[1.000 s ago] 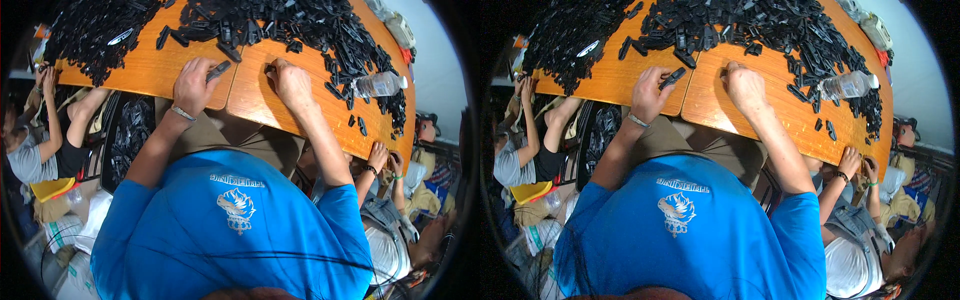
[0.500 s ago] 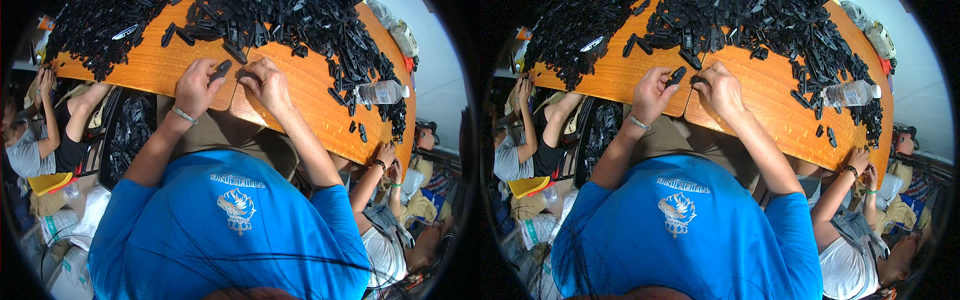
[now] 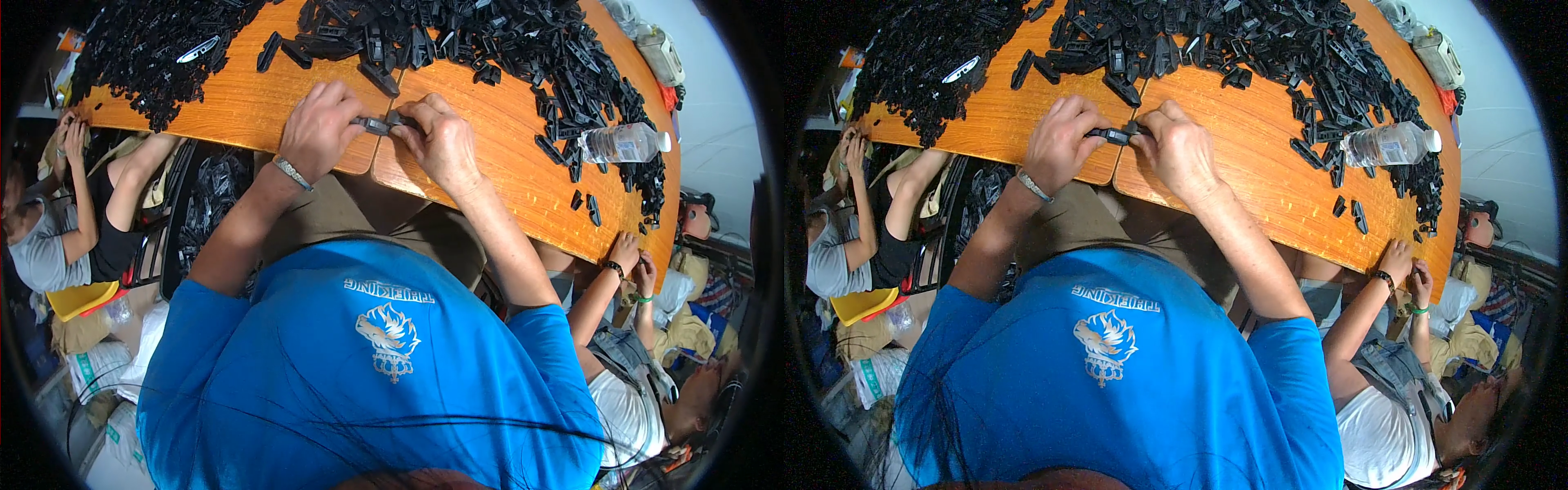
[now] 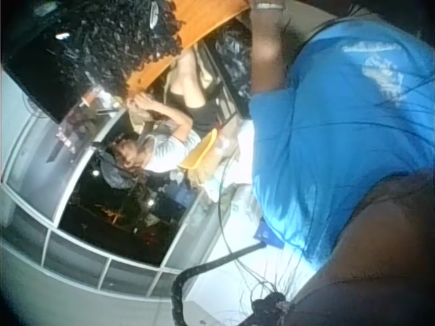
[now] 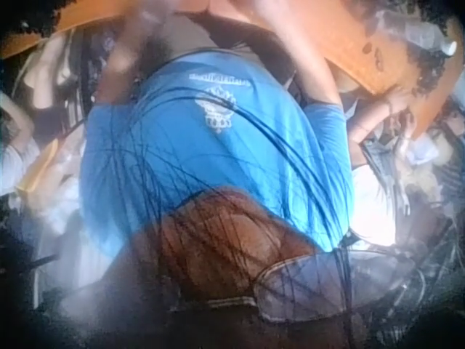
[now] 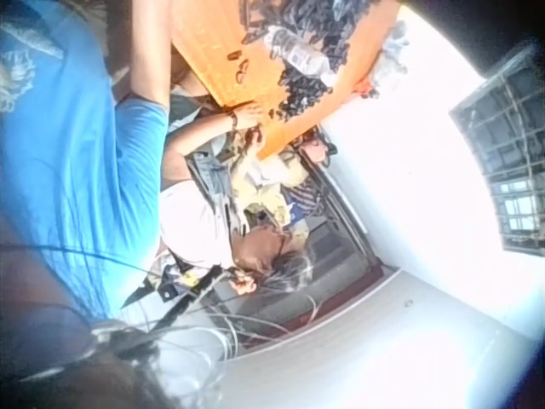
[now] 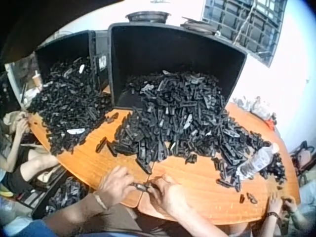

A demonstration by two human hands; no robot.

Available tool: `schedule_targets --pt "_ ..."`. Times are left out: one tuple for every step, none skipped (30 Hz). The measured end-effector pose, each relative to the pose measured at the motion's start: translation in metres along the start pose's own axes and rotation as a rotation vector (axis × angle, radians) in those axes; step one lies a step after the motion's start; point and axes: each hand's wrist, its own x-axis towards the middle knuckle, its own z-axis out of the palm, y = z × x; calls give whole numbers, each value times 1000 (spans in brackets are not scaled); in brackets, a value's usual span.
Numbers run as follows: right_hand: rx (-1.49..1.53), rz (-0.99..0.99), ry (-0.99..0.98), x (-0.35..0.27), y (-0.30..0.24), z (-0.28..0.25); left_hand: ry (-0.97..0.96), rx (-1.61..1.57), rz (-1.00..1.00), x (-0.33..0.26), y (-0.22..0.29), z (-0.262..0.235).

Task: The person sorts and inspects small black plastic components by hand on a table.

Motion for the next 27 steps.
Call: schedule_targets --pt "42 -27 25 1 -2 3 47 -78 -14 -4 -1 2" --pt "43 -28 23 2 -4 6 94 -157 -29 -8 -2 4" --pt "62 -35 25 3 -5 10 95 -157 -32 -10 -5 5" --pt "80 -42 26 5 -5 12 105 -149 -58 -13 -7 5" --pt "80 -43 22 5 -4 14 116 -142 -83 -15 -9 6" --pt "92 -54 21 6 -2 15 117 -142 -89 -16 -11 6" --pt "104 -65 20 6 -1 17 120 -141 -76 -16 -13 6" --pt "105 -66 14 7 -1 17 124 -141 -63 -17 -15 6" --pt "115 -69 15 8 -2 17 125 -142 -69 -18 -16 7" --pt "124 -71 15 9 -2 17 130 -148 -73 -18 -17 8" --pt "125 -72 9 9 -1 18 136 -153 -76 -19 -18 9" --pt "129 -81 22 9 -1 18 135 -157 -80 -19 -19 11" --pt "134 -90 36 9 0 19 142 -157 -82 -19 -20 12" --pt "134 -88 30 9 0 19 149 -157 -84 -20 -20 13" --pt "144 -79 22 9 -1 18 148 -159 -89 -20 -20 14" --pt "155 -69 14 10 -1 18 147 -165 -102 -19 -19 14" --pt "157 -68 9 11 0 19 147 -171 -115 -19 -19 15" --pt "138 -74 7 13 1 19 145 -173 -118 -19 -19 14" --pt "118 -81 5 15 2 19 135 -179 -123 -18 -19 14" --pt "118 -78 2 16 2 17 125 -184 -128 -17 -19 14" --pt "110 -75 -34 17 0 15 122 -187 -128 -18 -19 15" --pt "100 -73 -70 17 0 13 108 -194 -144 -18 -20 15" --pt "99 -69 -68 20 1 14 94 -202 -158 -18 -20 16" --pt "114 -142 -54 24 3 18 88 -204 -154 -17 -19 18" --pt "127 -216 -40 28 2 21 126 -197 -139 -15 -18 19" --pt "124 -212 -35 30 -1 27 166 -190 -122 -15 -16 19" --pt "95 -220 -35 37 -4 32 170 -191 -107 -13 -17 20"
